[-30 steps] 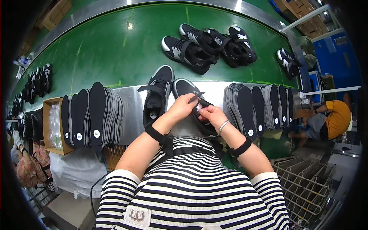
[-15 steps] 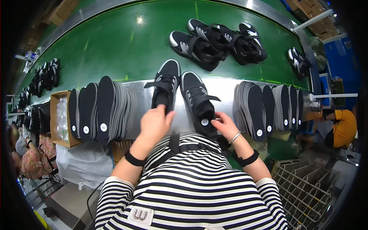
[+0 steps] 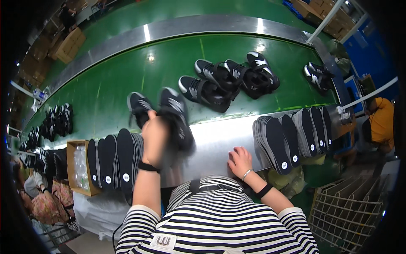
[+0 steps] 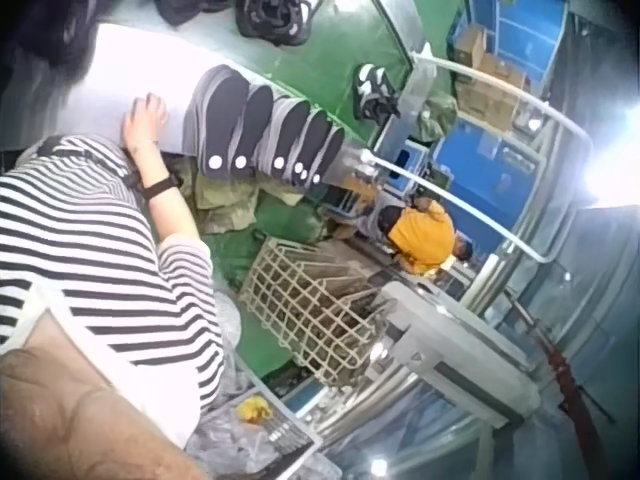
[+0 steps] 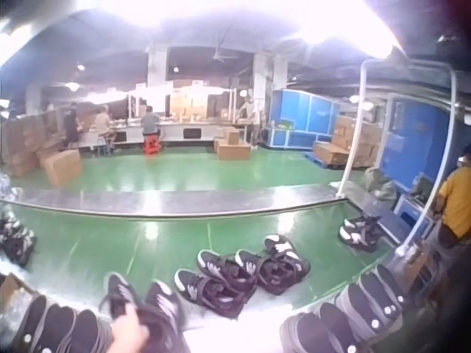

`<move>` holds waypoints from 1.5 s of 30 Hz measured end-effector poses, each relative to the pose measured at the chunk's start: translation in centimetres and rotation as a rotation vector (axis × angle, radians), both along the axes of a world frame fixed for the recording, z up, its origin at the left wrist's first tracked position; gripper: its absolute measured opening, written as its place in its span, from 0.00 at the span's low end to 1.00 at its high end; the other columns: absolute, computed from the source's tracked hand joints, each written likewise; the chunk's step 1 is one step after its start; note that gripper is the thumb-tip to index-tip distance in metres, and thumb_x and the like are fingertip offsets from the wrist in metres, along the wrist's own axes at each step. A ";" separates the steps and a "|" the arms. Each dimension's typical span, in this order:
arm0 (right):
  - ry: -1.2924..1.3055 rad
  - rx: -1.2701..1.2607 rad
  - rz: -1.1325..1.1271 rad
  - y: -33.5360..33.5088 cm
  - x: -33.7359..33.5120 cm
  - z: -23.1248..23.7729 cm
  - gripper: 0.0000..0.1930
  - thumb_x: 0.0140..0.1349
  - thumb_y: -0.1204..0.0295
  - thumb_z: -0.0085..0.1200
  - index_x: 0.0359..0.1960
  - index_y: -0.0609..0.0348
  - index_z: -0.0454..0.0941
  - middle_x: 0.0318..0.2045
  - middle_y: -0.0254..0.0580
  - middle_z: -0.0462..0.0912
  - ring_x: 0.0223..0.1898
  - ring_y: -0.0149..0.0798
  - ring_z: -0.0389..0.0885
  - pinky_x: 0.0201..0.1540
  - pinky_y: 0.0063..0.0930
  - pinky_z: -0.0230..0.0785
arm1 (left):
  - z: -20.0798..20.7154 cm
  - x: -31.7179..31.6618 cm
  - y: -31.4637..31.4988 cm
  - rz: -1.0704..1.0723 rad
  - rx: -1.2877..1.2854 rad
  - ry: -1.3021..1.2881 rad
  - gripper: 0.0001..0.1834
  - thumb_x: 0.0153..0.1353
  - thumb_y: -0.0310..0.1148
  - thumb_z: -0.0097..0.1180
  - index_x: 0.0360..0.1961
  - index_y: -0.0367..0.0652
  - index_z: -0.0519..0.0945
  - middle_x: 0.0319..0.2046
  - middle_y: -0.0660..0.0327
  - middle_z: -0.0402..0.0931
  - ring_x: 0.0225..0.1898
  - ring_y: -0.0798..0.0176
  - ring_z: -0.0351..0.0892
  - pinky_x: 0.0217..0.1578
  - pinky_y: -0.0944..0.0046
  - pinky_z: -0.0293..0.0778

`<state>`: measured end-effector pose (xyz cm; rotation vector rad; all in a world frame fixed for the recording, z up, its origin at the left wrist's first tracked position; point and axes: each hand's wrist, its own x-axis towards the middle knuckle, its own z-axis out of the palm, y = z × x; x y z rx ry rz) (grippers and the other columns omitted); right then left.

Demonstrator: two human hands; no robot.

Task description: The person inserts insoles into black sneakers on a factory assembly line. They pick up shoes from a conveyor belt, place a stack of insoles nearby, and insert one insole into each shoe before moving the pair to the next station.

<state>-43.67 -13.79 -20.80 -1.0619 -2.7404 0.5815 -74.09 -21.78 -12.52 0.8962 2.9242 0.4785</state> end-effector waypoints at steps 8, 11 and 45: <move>0.020 0.128 0.040 -0.7 2.2 -2.5 0.19 0.47 0.62 0.50 0.43 0.48 0.70 0.51 0.42 0.63 0.55 0.49 0.55 0.55 0.54 0.39 | 3.2 -4.9 8.0 -0.139 0.349 0.425 0.13 0.42 0.27 0.49 0.34 0.42 0.71 0.28 0.54 0.72 0.31 0.50 0.73 0.30 0.53 0.69; 0.020 0.213 -0.015 -0.7 2.7 -2.3 0.20 0.45 0.62 0.50 0.43 0.48 0.70 0.50 0.42 0.64 0.53 0.49 0.56 0.55 0.55 0.41 | 2.6 1.4 16.0 -0.494 0.473 0.098 0.11 0.42 0.34 0.51 0.29 0.42 0.73 0.21 0.52 0.74 0.24 0.49 0.75 0.26 0.52 0.70; 0.312 0.153 0.058 1.1 2.2 7.9 0.22 0.40 0.81 0.44 0.43 0.60 0.68 0.46 0.48 0.68 0.45 0.48 0.67 0.47 0.37 0.60 | -1.4 10.2 -4.3 -0.605 0.209 -0.158 0.16 0.39 0.40 0.62 0.25 0.42 0.71 0.22 0.60 0.71 0.26 0.58 0.71 0.23 0.61 0.66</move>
